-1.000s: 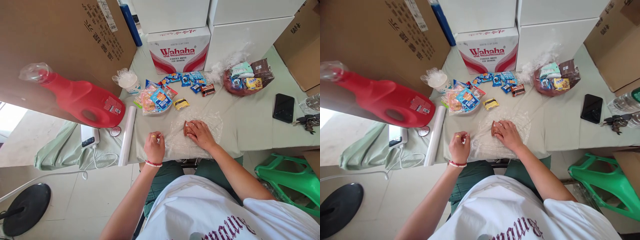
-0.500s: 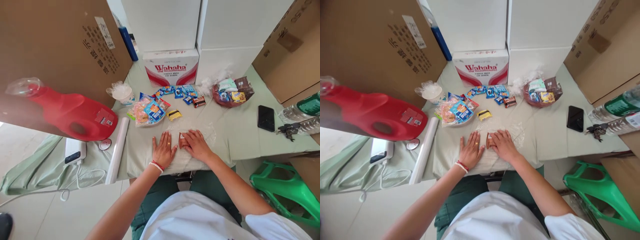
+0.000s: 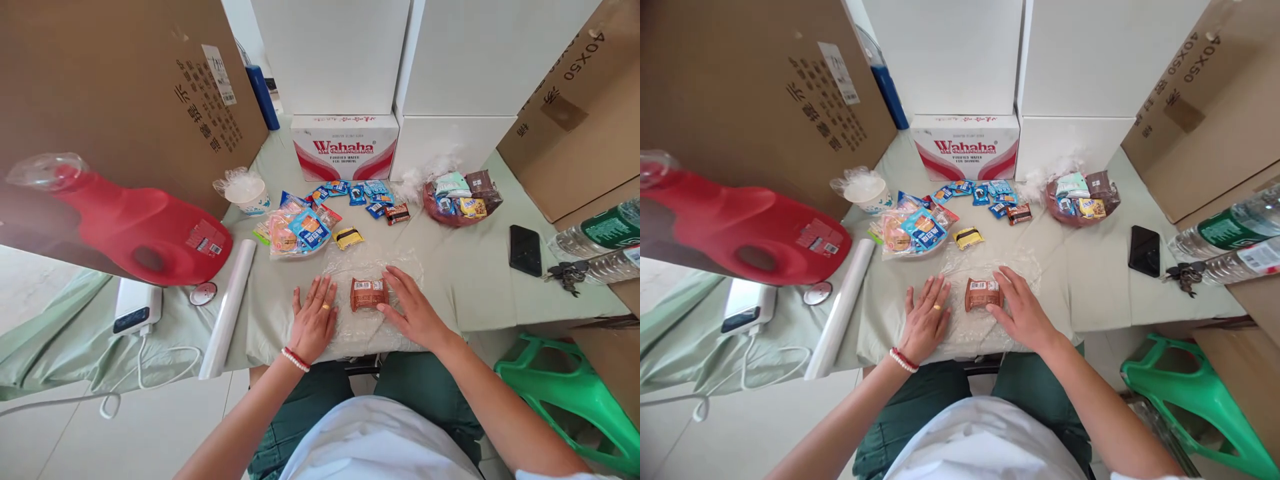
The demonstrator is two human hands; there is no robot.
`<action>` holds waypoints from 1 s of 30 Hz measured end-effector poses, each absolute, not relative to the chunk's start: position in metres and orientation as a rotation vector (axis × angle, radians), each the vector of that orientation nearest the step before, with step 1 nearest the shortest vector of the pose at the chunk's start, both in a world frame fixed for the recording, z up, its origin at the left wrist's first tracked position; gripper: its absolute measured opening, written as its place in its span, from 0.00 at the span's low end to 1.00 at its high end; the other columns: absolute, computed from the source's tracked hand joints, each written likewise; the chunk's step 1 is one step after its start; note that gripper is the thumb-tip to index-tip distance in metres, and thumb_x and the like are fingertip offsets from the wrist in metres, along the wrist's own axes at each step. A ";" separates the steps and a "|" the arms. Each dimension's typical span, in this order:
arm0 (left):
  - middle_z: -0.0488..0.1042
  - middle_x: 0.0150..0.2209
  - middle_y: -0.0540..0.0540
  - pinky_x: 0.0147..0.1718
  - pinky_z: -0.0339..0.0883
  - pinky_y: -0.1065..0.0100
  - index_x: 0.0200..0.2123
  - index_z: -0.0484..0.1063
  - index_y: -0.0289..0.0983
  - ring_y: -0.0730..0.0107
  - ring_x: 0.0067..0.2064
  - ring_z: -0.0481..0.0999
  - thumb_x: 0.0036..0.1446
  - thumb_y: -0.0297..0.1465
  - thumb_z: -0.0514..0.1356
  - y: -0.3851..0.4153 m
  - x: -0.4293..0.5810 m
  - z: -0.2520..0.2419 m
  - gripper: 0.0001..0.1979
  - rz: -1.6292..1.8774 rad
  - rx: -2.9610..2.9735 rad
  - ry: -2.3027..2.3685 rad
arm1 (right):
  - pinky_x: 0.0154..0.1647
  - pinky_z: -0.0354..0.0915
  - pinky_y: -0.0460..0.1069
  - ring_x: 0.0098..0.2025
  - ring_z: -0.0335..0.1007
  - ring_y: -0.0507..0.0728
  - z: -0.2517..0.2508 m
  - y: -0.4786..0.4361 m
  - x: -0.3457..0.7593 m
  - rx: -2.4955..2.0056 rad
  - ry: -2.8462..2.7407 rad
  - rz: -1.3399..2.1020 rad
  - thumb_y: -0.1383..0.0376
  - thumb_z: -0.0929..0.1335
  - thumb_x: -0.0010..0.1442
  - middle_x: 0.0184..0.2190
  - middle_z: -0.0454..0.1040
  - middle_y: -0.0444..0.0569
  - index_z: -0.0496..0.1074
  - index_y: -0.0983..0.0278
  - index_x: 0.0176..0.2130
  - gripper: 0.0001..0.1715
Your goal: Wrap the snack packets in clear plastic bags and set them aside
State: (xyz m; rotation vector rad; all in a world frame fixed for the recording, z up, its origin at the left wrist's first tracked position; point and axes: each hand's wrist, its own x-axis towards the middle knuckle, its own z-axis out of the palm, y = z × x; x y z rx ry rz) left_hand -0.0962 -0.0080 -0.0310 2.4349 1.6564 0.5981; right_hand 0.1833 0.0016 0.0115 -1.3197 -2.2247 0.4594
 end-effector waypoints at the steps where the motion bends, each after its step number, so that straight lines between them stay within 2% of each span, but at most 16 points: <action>1: 0.64 0.71 0.37 0.73 0.39 0.34 0.71 0.63 0.42 0.51 0.75 0.58 0.68 0.28 0.49 -0.010 -0.103 -0.028 0.29 0.591 2.488 1.522 | 0.66 0.67 0.64 0.69 0.62 0.65 0.016 -0.006 0.193 -1.284 -2.211 0.474 0.55 0.65 0.72 0.68 0.64 0.60 0.59 0.57 0.71 0.33; 3: 0.71 0.67 0.39 0.74 0.43 0.40 0.69 0.65 0.45 0.56 0.73 0.63 0.67 0.27 0.51 -0.012 -0.116 -0.021 0.29 0.521 2.525 1.230 | 0.62 0.70 0.63 0.63 0.68 0.65 0.017 -0.023 0.210 -1.207 -2.291 0.514 0.54 0.68 0.71 0.61 0.71 0.60 0.67 0.58 0.66 0.29; 4: 0.73 0.65 0.39 0.74 0.45 0.42 0.68 0.66 0.45 0.57 0.72 0.65 0.66 0.30 0.53 -0.013 -0.122 -0.019 0.28 0.467 2.512 1.110 | 0.61 0.71 0.64 0.61 0.69 0.66 0.013 -0.031 0.217 -1.174 -2.355 0.529 0.53 0.69 0.69 0.59 0.72 0.60 0.70 0.58 0.64 0.28; 6: 0.73 0.65 0.37 0.74 0.46 0.42 0.65 0.70 0.44 0.53 0.72 0.65 0.64 0.38 0.60 -0.014 -0.131 -0.016 0.26 0.368 2.462 0.967 | 0.60 0.72 0.66 0.60 0.70 0.66 0.000 -0.044 0.227 -1.141 -2.432 0.530 0.54 0.70 0.68 0.58 0.73 0.59 0.73 0.58 0.60 0.24; 8: 0.73 0.65 0.37 0.73 0.44 0.40 0.56 0.76 0.44 0.51 0.72 0.63 0.61 0.43 0.63 -0.013 -0.136 -0.014 0.21 0.311 2.411 0.929 | 0.59 0.73 0.65 0.60 0.71 0.64 -0.014 -0.050 0.234 -1.148 -2.400 0.537 0.60 0.67 0.71 0.58 0.75 0.57 0.76 0.56 0.57 0.17; 10: 0.76 0.62 0.39 0.73 0.45 0.41 0.44 0.79 0.45 0.54 0.71 0.66 0.66 0.41 0.59 -0.009 -0.139 -0.011 0.11 0.317 2.331 0.941 | 0.57 0.74 0.62 0.57 0.74 0.61 -0.021 -0.047 0.237 -1.153 -2.331 0.604 0.64 0.64 0.73 0.56 0.77 0.55 0.79 0.55 0.52 0.16; 12: 0.81 0.54 0.40 0.71 0.52 0.44 0.37 0.78 0.45 0.57 0.67 0.72 0.69 0.40 0.54 0.000 -0.138 -0.006 0.14 0.378 2.208 0.969 | 0.54 0.76 0.59 0.53 0.76 0.60 -0.016 -0.036 0.238 -1.150 -2.292 0.728 0.62 0.63 0.74 0.53 0.80 0.54 0.80 0.55 0.49 0.16; 14: 0.84 0.47 0.41 0.64 0.66 0.50 0.37 0.78 0.45 0.58 0.58 0.80 0.69 0.43 0.53 0.014 -0.135 0.000 0.16 0.438 2.060 1.014 | 0.50 0.76 0.56 0.48 0.79 0.59 -0.004 -0.020 0.239 -1.170 -2.259 0.897 0.57 0.63 0.74 0.47 0.82 0.52 0.80 0.57 0.47 0.17; 16: 0.83 0.39 0.43 0.49 0.74 0.59 0.37 0.77 0.44 0.60 0.44 0.82 0.67 0.47 0.53 0.032 -0.129 0.006 0.18 0.460 1.938 1.102 | 0.46 0.75 0.53 0.43 0.79 0.58 0.007 -0.001 0.242 -1.240 -2.186 1.048 0.52 0.63 0.73 0.41 0.83 0.50 0.80 0.59 0.46 0.21; 17: 0.81 0.34 0.45 0.41 0.74 0.63 0.35 0.75 0.43 0.61 0.38 0.80 0.67 0.47 0.52 0.042 -0.124 0.007 0.19 0.458 1.908 1.165 | 0.44 0.74 0.52 0.40 0.79 0.57 0.010 0.008 0.245 -1.296 -2.145 1.093 0.51 0.63 0.73 0.39 0.82 0.49 0.80 0.60 0.45 0.22; 19: 0.77 0.29 0.47 0.35 0.69 0.65 0.31 0.72 0.42 0.63 0.32 0.75 0.66 0.46 0.52 0.062 -0.112 0.006 0.18 0.491 1.927 1.317 | 0.40 0.72 0.51 0.36 0.77 0.57 0.011 0.028 0.250 -1.445 -2.110 1.088 0.51 0.62 0.71 0.34 0.81 0.47 0.80 0.62 0.44 0.23; 22: 0.75 0.29 0.46 0.37 0.67 0.63 0.29 0.70 0.41 0.61 0.33 0.74 0.61 0.39 0.57 0.085 -0.092 -0.004 0.11 0.444 2.024 1.595 | 0.40 0.70 0.52 0.37 0.75 0.59 0.009 0.060 0.253 -1.730 -2.234 0.778 0.56 0.66 0.67 0.36 0.80 0.51 0.80 0.62 0.46 0.18; 24: 0.76 0.31 0.43 0.40 0.69 0.60 0.28 0.70 0.41 0.57 0.37 0.75 0.59 0.35 0.58 0.093 -0.082 -0.012 0.08 0.411 2.063 1.773 | 0.47 0.70 0.56 0.42 0.75 0.63 0.010 0.083 0.247 -1.822 -2.330 0.483 0.59 0.67 0.66 0.43 0.80 0.57 0.80 0.63 0.50 0.18; 26: 0.76 0.36 0.39 0.44 0.70 0.56 0.33 0.73 0.40 0.52 0.42 0.76 0.59 0.34 0.58 0.092 -0.076 -0.020 0.06 0.469 2.051 1.883 | 0.54 0.68 0.59 0.50 0.73 0.67 0.013 0.105 0.231 -1.784 -2.373 0.324 0.58 0.67 0.67 0.49 0.78 0.61 0.77 0.64 0.55 0.21; 28: 0.76 0.44 0.36 0.50 0.71 0.52 0.42 0.74 0.37 0.48 0.48 0.77 0.60 0.36 0.59 0.086 -0.075 -0.027 0.11 0.622 1.990 1.934 | 0.60 0.65 0.60 0.57 0.70 0.69 0.015 0.124 0.208 -1.733 -2.373 0.359 0.53 0.67 0.69 0.53 0.76 0.62 0.72 0.66 0.61 0.29; 30: 0.74 0.51 0.34 0.55 0.69 0.50 0.52 0.72 0.36 0.47 0.54 0.75 0.60 0.38 0.60 0.077 -0.077 -0.032 0.19 0.800 1.900 1.969 | 0.62 0.64 0.60 0.62 0.65 0.70 0.015 0.139 0.184 -1.773 -2.351 0.485 0.47 0.71 0.65 0.56 0.75 0.63 0.66 0.68 0.66 0.40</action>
